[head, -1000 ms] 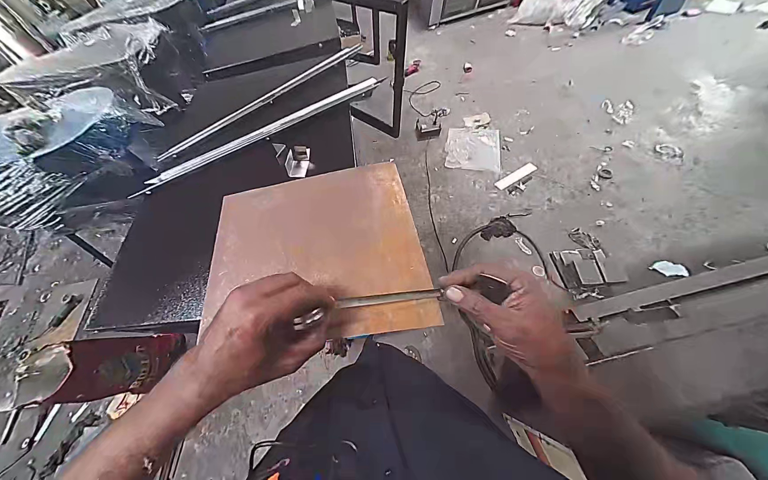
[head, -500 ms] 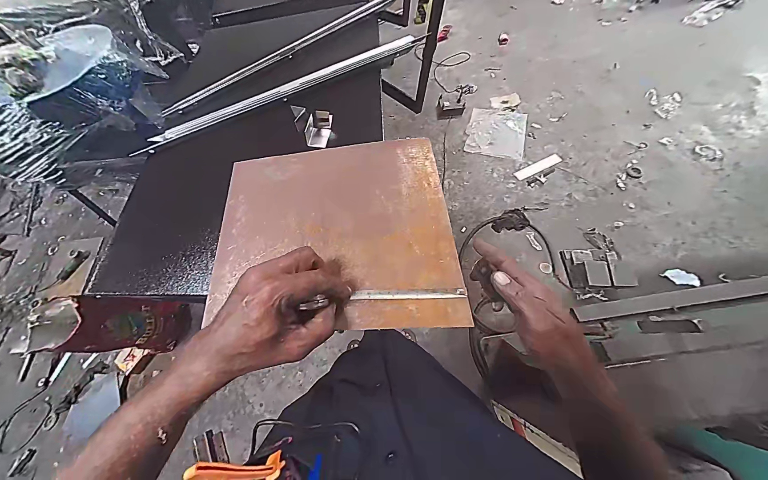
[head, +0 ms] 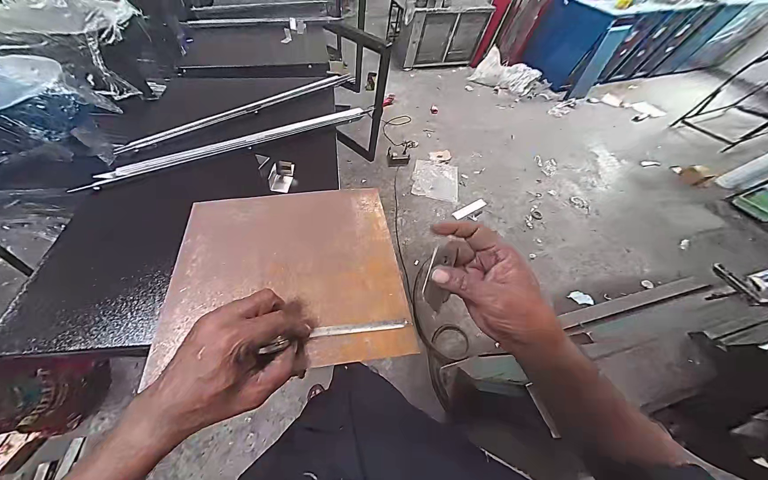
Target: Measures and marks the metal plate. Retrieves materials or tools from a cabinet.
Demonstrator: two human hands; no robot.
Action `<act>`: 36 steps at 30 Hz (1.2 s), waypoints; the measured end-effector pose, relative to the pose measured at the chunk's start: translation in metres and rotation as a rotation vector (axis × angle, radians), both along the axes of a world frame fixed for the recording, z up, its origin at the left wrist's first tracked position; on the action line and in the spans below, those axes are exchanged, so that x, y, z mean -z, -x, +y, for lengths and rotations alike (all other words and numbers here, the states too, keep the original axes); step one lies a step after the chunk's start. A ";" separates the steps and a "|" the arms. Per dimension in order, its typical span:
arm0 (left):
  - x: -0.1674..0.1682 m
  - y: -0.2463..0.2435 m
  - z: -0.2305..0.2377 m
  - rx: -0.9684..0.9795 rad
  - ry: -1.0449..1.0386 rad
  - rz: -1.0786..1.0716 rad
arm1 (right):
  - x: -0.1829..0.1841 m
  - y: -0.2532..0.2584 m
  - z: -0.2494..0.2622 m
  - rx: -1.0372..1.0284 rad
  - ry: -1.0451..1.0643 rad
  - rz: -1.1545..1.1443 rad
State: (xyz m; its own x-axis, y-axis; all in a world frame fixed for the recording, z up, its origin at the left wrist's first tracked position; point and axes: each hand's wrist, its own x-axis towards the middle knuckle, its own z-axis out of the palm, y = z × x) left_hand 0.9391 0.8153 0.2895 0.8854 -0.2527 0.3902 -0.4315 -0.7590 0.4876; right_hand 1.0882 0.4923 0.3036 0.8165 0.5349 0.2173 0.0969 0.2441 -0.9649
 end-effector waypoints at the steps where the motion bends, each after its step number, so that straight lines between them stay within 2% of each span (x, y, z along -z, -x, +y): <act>1: 0.001 0.001 0.000 0.000 -0.003 0.000 | 0.000 -0.001 0.003 -0.002 -0.056 0.086; 4: 0.002 -0.001 0.000 -0.001 0.003 -0.005 | 0.006 -0.006 0.004 0.015 -0.163 0.244; 7: -0.001 0.000 -0.001 -0.001 0.009 0.039 | 0.018 -0.003 -0.004 0.155 -0.079 0.232; 10: -0.003 0.003 -0.002 -0.016 -0.005 0.054 | 0.039 0.001 -0.018 0.287 -0.253 0.361; 12: -0.004 0.002 -0.003 -0.022 -0.032 0.024 | 0.059 0.007 -0.031 0.257 -0.343 0.446; 16: -0.005 0.002 -0.004 -0.014 -0.049 0.020 | 0.082 0.028 -0.035 0.100 -0.298 0.556; 19: -0.006 0.002 -0.003 0.003 -0.044 0.021 | 0.068 0.034 -0.033 0.065 -0.150 0.340; 25: -0.004 0.002 0.000 0.031 -0.021 0.036 | 0.022 0.025 -0.035 0.120 0.367 -0.373; 27: -0.003 0.003 -0.001 0.028 -0.014 0.049 | 0.006 0.022 -0.029 0.112 0.491 -0.489; 31: -0.003 0.004 -0.002 -0.023 -0.014 0.044 | -0.021 0.012 -0.002 -0.016 0.572 -0.653; 36: -0.004 0.004 -0.003 -0.021 -0.015 0.046 | -0.032 -0.001 0.028 -0.206 0.716 -0.932</act>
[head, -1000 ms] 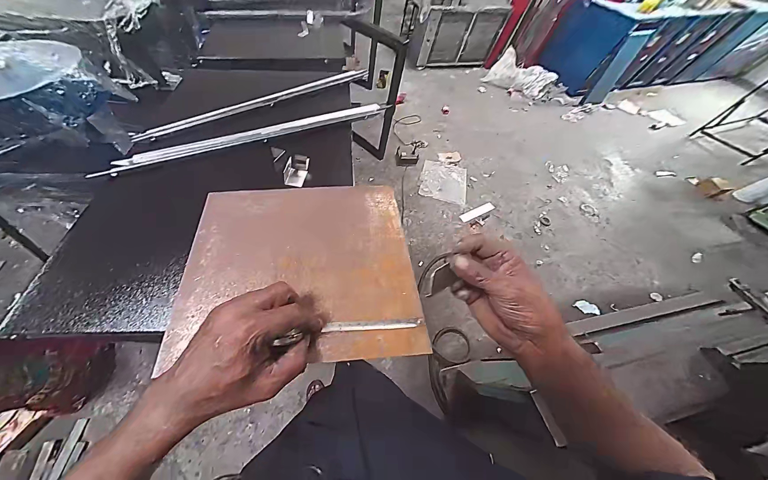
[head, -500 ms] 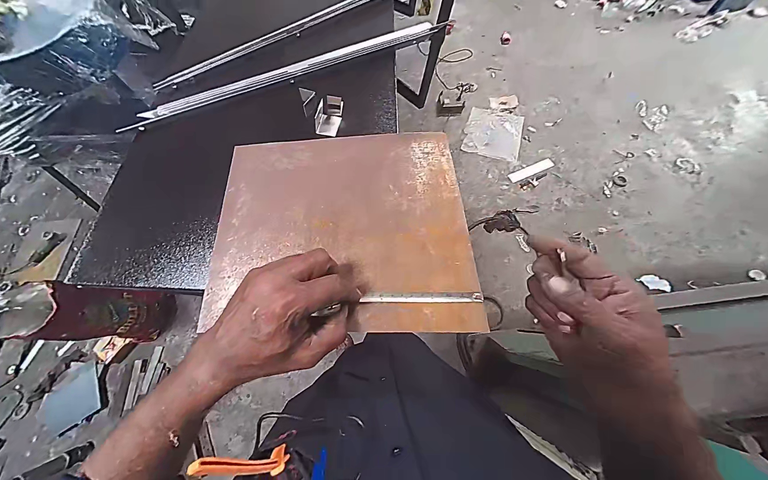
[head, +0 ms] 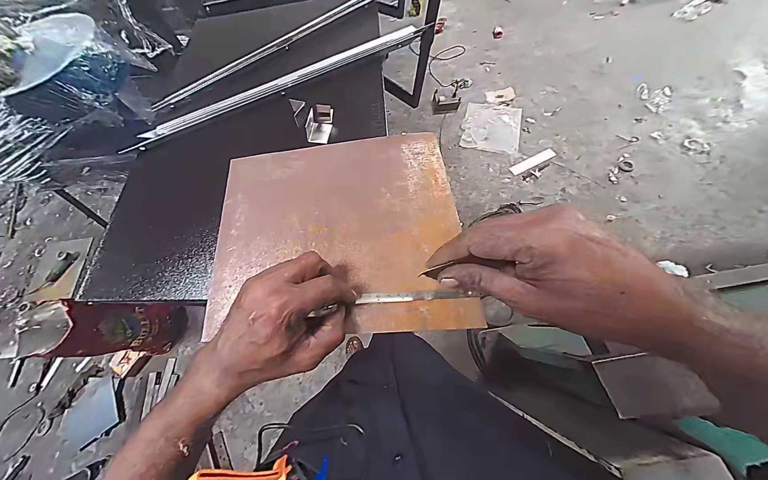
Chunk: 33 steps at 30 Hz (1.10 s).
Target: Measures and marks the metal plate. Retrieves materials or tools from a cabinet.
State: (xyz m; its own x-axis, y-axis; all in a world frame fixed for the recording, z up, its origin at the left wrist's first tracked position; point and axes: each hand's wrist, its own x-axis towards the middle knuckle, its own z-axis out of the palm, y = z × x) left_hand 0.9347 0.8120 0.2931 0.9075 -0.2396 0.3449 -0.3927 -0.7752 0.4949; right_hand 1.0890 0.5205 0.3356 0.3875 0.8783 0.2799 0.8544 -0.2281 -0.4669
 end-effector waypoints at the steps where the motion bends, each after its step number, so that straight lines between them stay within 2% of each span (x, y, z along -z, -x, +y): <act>1: 0.000 0.000 0.000 0.004 0.001 0.001 | 0.000 -0.002 0.004 -0.017 0.028 -0.018; 13: 0.000 0.000 0.002 0.010 0.019 0.024 | -0.008 -0.013 0.026 -0.105 0.254 0.016; 27: -0.001 -0.001 0.003 0.024 0.021 0.026 | -0.008 -0.018 0.028 -0.156 0.275 0.005; 33: -0.001 -0.002 0.004 0.041 0.049 0.053 | -0.011 -0.020 0.038 -0.233 0.317 -0.100</act>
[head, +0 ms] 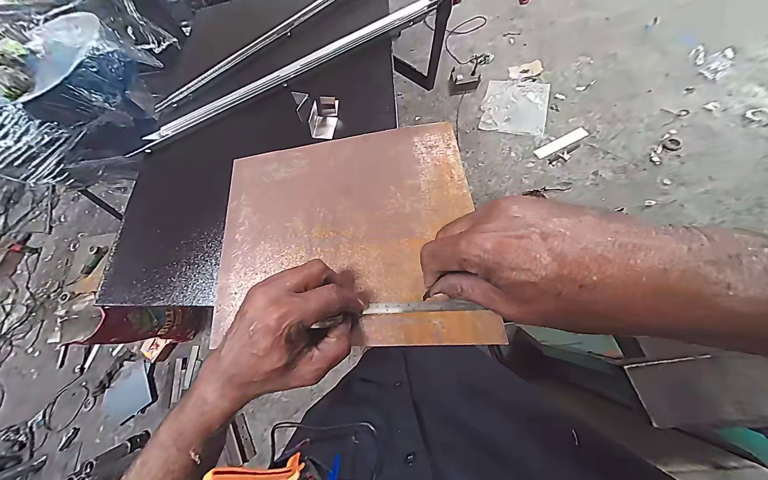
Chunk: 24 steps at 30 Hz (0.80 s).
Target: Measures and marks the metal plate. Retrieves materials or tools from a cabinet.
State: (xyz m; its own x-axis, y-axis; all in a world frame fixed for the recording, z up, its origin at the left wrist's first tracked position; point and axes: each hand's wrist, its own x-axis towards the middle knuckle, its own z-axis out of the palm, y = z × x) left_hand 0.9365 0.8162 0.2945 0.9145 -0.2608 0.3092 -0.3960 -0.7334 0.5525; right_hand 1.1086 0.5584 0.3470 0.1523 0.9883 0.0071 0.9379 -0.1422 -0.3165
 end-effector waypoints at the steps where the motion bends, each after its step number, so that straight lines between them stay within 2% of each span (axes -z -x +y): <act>1: 0.000 -0.001 0.000 0.006 0.004 0.004 | -0.003 0.000 0.003 -0.011 0.034 -0.018; 6: -0.001 -0.003 0.001 0.021 0.010 0.011 | -0.019 0.000 0.013 -0.025 0.154 -0.120; 9: -0.001 -0.002 0.000 0.016 0.013 0.014 | -0.024 -0.017 0.012 0.127 -0.122 -0.424; 10: -0.001 0.001 -0.001 0.017 0.013 0.019 | -0.022 -0.023 0.010 0.204 -0.186 -0.428; 12: -0.002 -0.004 0.000 0.004 0.017 -0.009 | -0.022 -0.026 0.007 0.199 -0.299 -0.324; 15: 0.000 0.000 -0.001 0.009 0.021 0.008 | -0.007 -0.004 -0.007 0.159 -0.136 -0.034; 17: -0.001 0.000 -0.001 0.007 0.020 0.009 | 0.002 0.001 -0.010 0.143 -0.072 0.074; 24: 0.001 0.000 -0.002 0.003 0.027 0.001 | 0.006 0.001 -0.007 0.105 -0.017 0.098</act>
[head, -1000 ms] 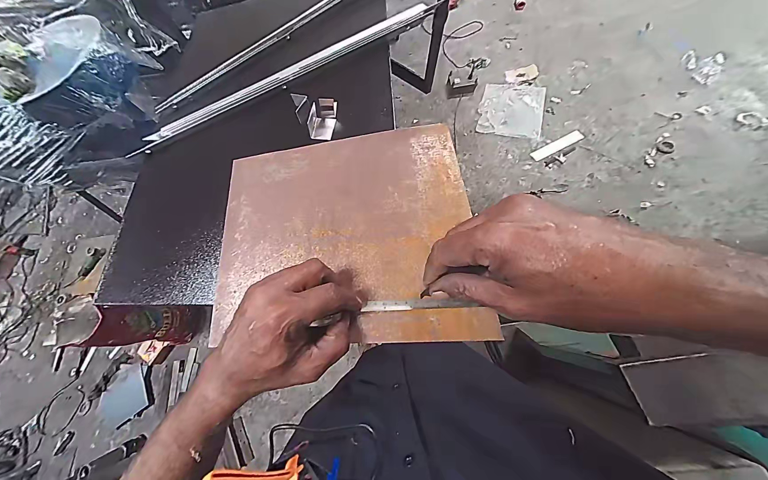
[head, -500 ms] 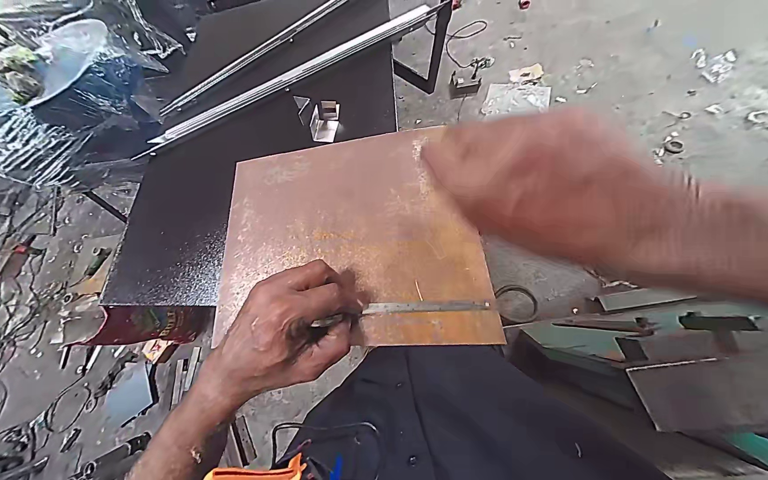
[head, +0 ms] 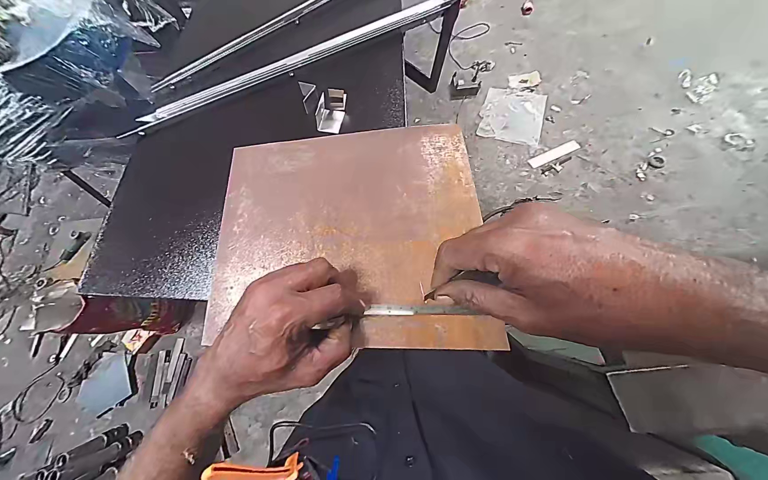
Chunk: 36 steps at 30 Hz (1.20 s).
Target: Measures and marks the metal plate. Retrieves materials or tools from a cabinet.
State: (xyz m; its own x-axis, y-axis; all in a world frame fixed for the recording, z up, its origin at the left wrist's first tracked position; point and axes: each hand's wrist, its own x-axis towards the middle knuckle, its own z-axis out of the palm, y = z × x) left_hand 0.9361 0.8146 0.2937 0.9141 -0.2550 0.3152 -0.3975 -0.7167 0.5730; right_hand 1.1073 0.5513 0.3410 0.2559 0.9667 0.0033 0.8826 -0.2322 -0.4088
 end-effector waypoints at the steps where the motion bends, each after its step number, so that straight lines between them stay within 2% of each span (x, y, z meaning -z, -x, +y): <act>1: 0.000 0.000 0.000 0.001 0.001 0.001 | 0.000 -0.001 0.000 -0.006 0.009 0.011; 12: -0.001 0.000 0.001 0.008 -0.025 -0.001 | -0.004 -0.002 0.004 -0.028 0.062 0.011; 15: -0.001 0.000 0.001 0.005 -0.030 0.002 | -0.011 -0.001 0.010 -0.042 0.143 -0.010; 21: -0.001 0.000 0.002 0.006 -0.019 -0.004 | -0.013 -0.006 0.016 -0.008 0.200 0.097; 27: 0.000 0.000 0.002 0.000 -0.021 -0.003 | -0.024 0.005 0.024 -0.078 0.276 -0.134; 31: 0.000 0.001 0.002 0.006 -0.018 0.000 | -0.056 -0.022 0.022 0.154 0.284 -0.520; 33: -0.001 -0.004 0.003 0.011 -0.020 -0.025 | -0.062 -0.039 0.010 0.170 0.087 -0.620; 34: -0.001 -0.004 0.004 0.006 -0.023 -0.031 | -0.060 -0.037 0.005 0.157 -0.064 -0.586; 36: 0.000 0.001 0.003 0.019 -0.020 -0.005 | -0.047 -0.015 -0.013 0.241 -0.313 -0.373</act>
State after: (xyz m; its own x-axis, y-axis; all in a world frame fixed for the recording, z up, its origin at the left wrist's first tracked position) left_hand 0.9349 0.8172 0.2936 0.9076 -0.2783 0.3143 -0.4137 -0.7207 0.5563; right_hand 1.1225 0.5381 0.3877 0.3965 0.8192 0.4144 0.9178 -0.3631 -0.1604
